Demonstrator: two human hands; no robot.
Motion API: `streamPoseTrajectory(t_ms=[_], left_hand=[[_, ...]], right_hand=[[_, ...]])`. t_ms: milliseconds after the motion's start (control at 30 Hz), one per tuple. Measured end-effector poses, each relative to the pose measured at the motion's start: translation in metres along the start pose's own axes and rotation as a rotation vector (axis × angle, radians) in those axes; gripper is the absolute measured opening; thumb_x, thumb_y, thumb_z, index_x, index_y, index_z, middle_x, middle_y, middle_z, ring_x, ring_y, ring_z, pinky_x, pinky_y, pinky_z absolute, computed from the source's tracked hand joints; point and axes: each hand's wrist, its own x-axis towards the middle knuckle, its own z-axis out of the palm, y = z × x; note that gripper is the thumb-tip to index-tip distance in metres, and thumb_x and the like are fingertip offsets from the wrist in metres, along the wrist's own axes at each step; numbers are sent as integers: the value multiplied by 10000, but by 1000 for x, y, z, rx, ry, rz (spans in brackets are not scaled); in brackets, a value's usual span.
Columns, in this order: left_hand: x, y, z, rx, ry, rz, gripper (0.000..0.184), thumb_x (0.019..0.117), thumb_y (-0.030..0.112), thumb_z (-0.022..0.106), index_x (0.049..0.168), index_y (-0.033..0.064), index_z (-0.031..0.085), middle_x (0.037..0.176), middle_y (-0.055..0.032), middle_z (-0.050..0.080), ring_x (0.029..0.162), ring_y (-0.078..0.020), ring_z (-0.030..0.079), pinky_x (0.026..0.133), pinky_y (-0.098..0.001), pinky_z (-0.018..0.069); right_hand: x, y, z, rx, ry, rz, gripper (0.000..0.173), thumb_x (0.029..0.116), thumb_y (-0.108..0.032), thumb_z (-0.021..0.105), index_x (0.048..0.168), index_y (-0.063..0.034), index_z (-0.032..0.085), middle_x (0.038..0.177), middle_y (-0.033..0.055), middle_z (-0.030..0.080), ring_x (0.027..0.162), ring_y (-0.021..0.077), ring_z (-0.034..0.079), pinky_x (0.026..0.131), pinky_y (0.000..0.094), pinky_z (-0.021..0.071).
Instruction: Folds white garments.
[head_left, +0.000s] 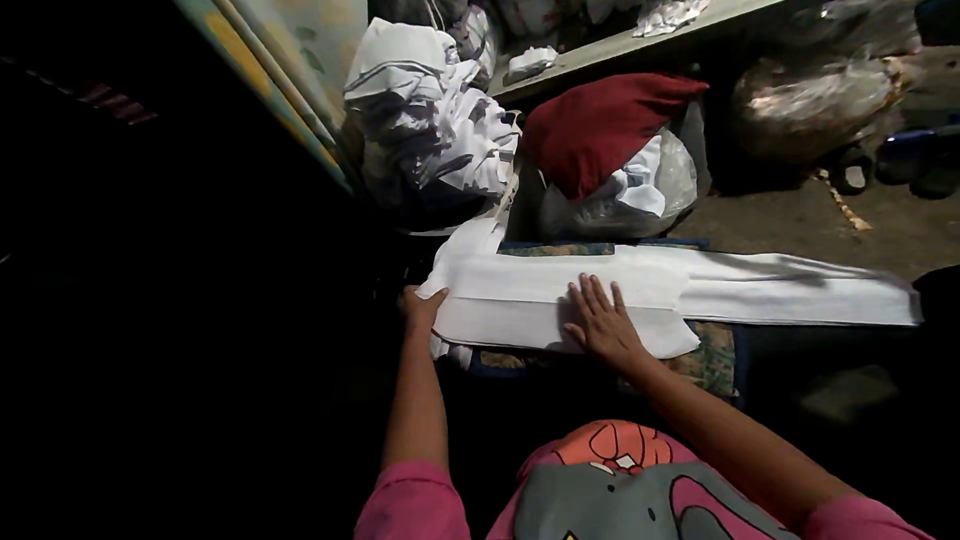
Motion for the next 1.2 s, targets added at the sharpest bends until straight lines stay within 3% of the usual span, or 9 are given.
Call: streamPoseTrajectory(t_ms=[167, 300, 433, 667, 900, 1000, 1067, 1133, 1200], left_hand=[[-2, 8, -5, 122, 30, 66, 709, 832, 333, 857, 1386, 6, 559, 1330, -279, 610, 1307, -440, 530, 1112, -643, 354], [-3, 15, -10, 217, -8, 69, 711, 849, 374, 835, 1394, 5, 565, 1389, -271, 572, 1354, -431, 491, 1131, -646, 325], [-5, 21, -11, 176, 4, 105, 689, 839, 292, 857, 1356, -54, 560, 1395, -329, 512, 1325, -450, 500, 1108, -547, 421], [-3, 13, -18, 161, -114, -34, 789, 874, 405, 813, 1418, -72, 498, 1376, -300, 569, 1326, -406, 537, 1125, -550, 409], [-6, 20, -21, 77, -144, 60, 519, 943, 253, 749, 1316, -70, 588, 1273, -310, 618, 1233, -414, 590, 1069, -567, 449], [-33, 52, -34, 104, -118, 157, 402, 947, 223, 746, 1216, -49, 623, 1131, -292, 659, 1091, -414, 643, 970, -592, 492], [-58, 79, -37, 59, -113, 266, 380, 934, 192, 760, 1182, -61, 624, 1051, -282, 669, 1002, -407, 660, 903, -588, 515], [-86, 101, -25, -31, -150, 412, 359, 911, 180, 771, 1131, -65, 629, 972, -244, 677, 903, -356, 677, 828, -543, 555], [-113, 118, 4, -185, -305, 555, 341, 915, 184, 755, 1121, -59, 634, 976, -200, 686, 885, -281, 688, 822, -469, 582]], right_hand=[[30, -32, 20, 16, -130, -236, 768, 1071, -586, 223, 1618, -49, 277, 1689, 182, 232, 1572, 352, 198, 1245, 636, 112], [47, -27, 37, -1, -211, -247, 793, 1061, -607, 230, 1630, -55, 239, 1703, 168, 194, 1582, 343, 160, 1248, 632, 83], [47, -25, 37, -15, -205, -243, 826, 1047, -644, 199, 1627, -57, 252, 1701, 160, 208, 1577, 341, 185, 1242, 637, 110], [47, -27, 39, -28, -164, -247, 816, 1049, -636, 205, 1616, -55, 288, 1686, 168, 252, 1566, 341, 224, 1238, 640, 130], [48, -25, 38, -21, -204, -242, 823, 1046, -646, 207, 1619, -60, 281, 1692, 173, 231, 1571, 350, 204, 1235, 649, 126], [48, -22, 22, 237, -192, -150, 723, 1058, -580, 332, 1587, -88, 377, 1668, 179, 293, 1561, 386, 214, 1247, 625, 119], [42, -24, -3, 580, -82, 3, 648, 1060, -469, 397, 1522, -20, 464, 1575, 219, 436, 1496, 412, 341, 1231, 580, 218], [35, -22, -33, 1019, -65, 214, 619, 1080, -378, 269, 1514, 36, 418, 1438, 188, 571, 1337, 277, 538, 1118, 427, 431], [25, -11, -58, 1427, -104, 374, 796, 1056, -576, 75, 1525, 7, 347, 1266, 163, 675, 1105, 269, 690, 914, 449, 581]])
